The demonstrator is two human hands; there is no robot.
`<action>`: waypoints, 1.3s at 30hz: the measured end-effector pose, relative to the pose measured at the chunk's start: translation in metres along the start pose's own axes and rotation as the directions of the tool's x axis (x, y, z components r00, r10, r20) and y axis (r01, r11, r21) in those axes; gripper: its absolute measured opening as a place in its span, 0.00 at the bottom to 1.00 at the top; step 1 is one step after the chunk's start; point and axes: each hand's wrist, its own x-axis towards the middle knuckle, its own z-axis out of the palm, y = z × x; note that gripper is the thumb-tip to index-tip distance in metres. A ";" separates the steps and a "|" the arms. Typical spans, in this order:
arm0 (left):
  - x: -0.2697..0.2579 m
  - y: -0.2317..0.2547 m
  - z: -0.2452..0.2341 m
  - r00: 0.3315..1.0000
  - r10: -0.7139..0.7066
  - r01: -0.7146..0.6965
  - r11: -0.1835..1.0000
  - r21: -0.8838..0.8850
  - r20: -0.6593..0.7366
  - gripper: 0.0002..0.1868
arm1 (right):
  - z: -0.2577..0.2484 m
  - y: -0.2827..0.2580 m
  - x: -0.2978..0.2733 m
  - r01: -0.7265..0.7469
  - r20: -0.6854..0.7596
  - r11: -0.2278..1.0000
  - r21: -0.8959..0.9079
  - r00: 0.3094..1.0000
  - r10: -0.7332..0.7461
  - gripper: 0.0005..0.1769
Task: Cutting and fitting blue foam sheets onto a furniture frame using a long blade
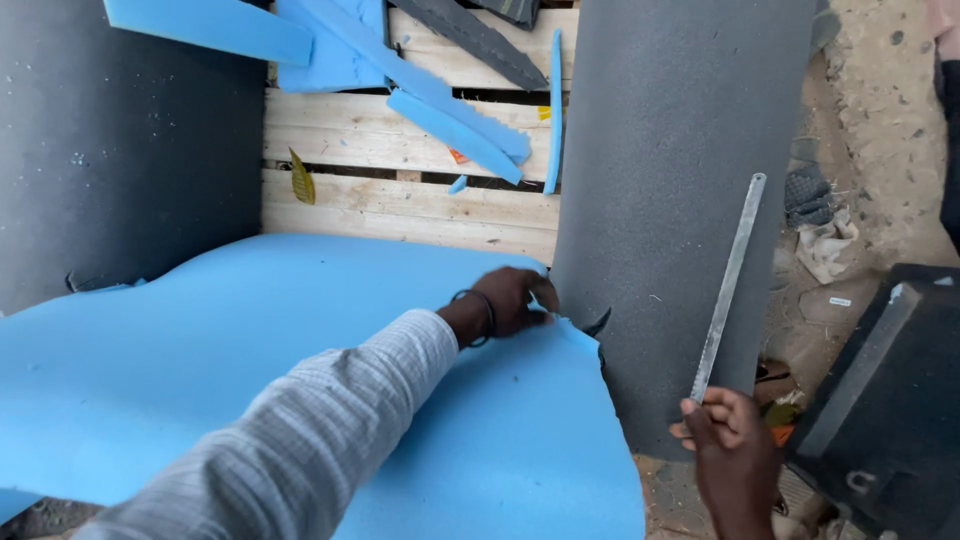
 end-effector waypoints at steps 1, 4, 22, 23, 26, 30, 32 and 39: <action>-0.001 -0.007 0.015 0.987 0.152 -0.151 0.988 -0.020 0.051 0.13 | 0.002 -0.006 -0.003 0.027 0.010 0.992 -0.120 1.000 -0.026 0.21; 0.004 -0.026 0.045 0.929 0.366 -0.366 0.931 -0.007 0.052 0.25 | -0.004 -0.021 -0.009 0.138 0.000 0.845 -0.517 0.987 -0.161 0.27; -0.017 -0.007 0.044 0.913 0.403 -0.402 0.915 -0.031 0.066 0.24 | 0.111 -0.155 0.001 0.366 0.505 0.465 -0.806 0.834 0.221 0.22; -0.020 0.000 0.040 0.932 0.332 -0.338 0.941 0.024 0.146 0.25 | 0.112 -0.163 0.000 0.318 0.491 0.465 -0.826 0.812 0.316 0.24; -0.002 -0.005 0.050 0.916 0.334 -0.356 0.932 0.071 0.223 0.25 | 0.115 -0.157 0.009 0.330 0.503 0.445 -0.833 0.787 0.358 0.25; -0.016 0.016 0.030 0.914 0.292 -0.331 0.938 0.104 0.281 0.27 | 0.131 -0.147 0.029 0.389 0.515 0.361 -0.848 0.768 0.382 0.33; -0.008 0.001 0.052 0.915 0.321 -0.364 0.918 0.159 0.243 0.24 | 0.138 -0.120 0.040 0.449 0.544 0.339 -0.826 0.793 0.275 0.32; 0.018 -0.031 0.072 0.924 0.331 -0.339 0.941 0.009 0.191 0.30 | 0.097 -0.143 0.013 0.284 0.448 0.529 -0.799 0.869 0.211 0.32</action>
